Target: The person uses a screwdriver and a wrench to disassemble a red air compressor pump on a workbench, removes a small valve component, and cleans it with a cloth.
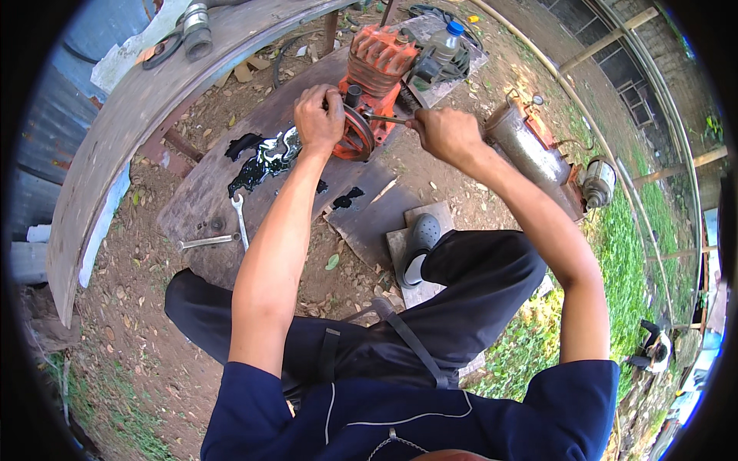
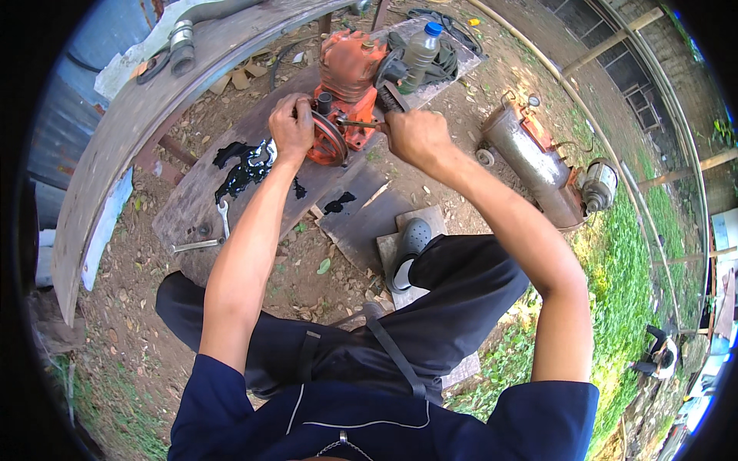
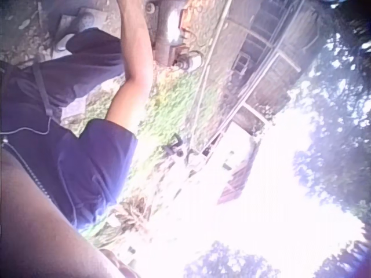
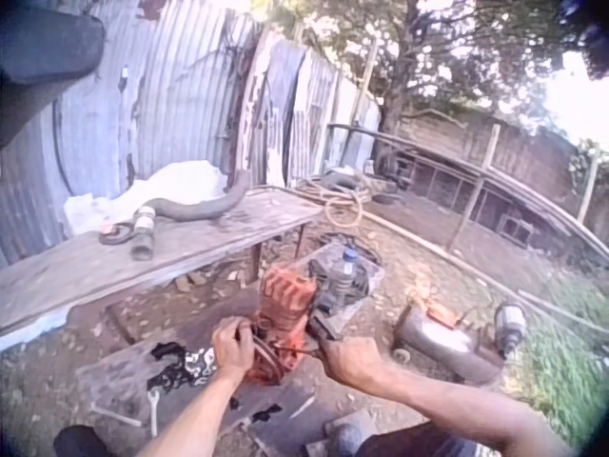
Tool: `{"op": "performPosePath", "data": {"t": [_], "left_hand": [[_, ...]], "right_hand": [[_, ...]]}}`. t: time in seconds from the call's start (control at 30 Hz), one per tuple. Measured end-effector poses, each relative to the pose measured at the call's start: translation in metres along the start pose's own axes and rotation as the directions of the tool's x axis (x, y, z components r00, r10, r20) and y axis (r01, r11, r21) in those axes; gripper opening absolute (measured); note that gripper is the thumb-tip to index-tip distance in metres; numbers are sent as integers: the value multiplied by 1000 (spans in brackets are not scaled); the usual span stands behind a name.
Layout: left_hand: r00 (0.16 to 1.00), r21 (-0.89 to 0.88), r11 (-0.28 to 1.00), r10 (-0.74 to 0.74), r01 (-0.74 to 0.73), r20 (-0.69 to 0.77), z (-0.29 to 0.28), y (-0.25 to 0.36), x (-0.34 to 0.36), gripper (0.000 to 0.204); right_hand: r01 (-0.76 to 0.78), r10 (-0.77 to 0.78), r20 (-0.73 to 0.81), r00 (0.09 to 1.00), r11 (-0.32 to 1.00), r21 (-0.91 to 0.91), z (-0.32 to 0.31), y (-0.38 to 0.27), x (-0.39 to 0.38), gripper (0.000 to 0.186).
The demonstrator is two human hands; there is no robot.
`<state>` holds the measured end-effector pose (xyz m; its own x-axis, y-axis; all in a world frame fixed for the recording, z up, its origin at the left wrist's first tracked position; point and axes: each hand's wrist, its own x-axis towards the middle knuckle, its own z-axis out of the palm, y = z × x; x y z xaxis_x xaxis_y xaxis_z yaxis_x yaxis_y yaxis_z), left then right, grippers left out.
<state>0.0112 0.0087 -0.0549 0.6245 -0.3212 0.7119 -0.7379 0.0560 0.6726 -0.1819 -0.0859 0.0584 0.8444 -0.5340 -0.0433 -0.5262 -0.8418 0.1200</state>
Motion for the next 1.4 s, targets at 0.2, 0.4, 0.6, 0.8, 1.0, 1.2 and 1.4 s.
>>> {"op": "performPosePath", "data": {"t": [0.2, 0.4, 0.6, 0.8, 1.0, 1.2, 1.4], "left_hand": [[1000, 19, 1000, 21, -21, 4, 5, 2, -1, 21], [999, 15, 1000, -15, 15, 37, 0, -1, 1, 21], [994, 19, 1000, 3, -5, 113, -3, -1, 6, 26], [985, 51, 999, 4, -13, 173, -6, -11, 11, 34], [993, -24, 999, -22, 25, 116, 0, -14, 9, 39], [996, -51, 997, -50, 53, 71, 1, -22, 11, 44], [997, -70, 995, -64, 67, 44, 4, -22, 10, 45]], "right_hand": [[-97, 103, -43, 994, 988, 117, 37, 3, -16, 40], [34, -38, 46, 998, 997, 75, 28, 4, -8, 33], [188, -218, 262, 940, 973, 135, 32, 23, 18, 28], [212, -289, 231, 929, 928, 306, 32, 26, 19, 37], [188, -268, 170, 948, 906, 380, 43, 27, 19, 46], [195, -267, 128, 955, 894, 403, 42, 24, 19, 47], [193, -257, 117, 959, 899, 392, 45, 25, 18, 47]]}}
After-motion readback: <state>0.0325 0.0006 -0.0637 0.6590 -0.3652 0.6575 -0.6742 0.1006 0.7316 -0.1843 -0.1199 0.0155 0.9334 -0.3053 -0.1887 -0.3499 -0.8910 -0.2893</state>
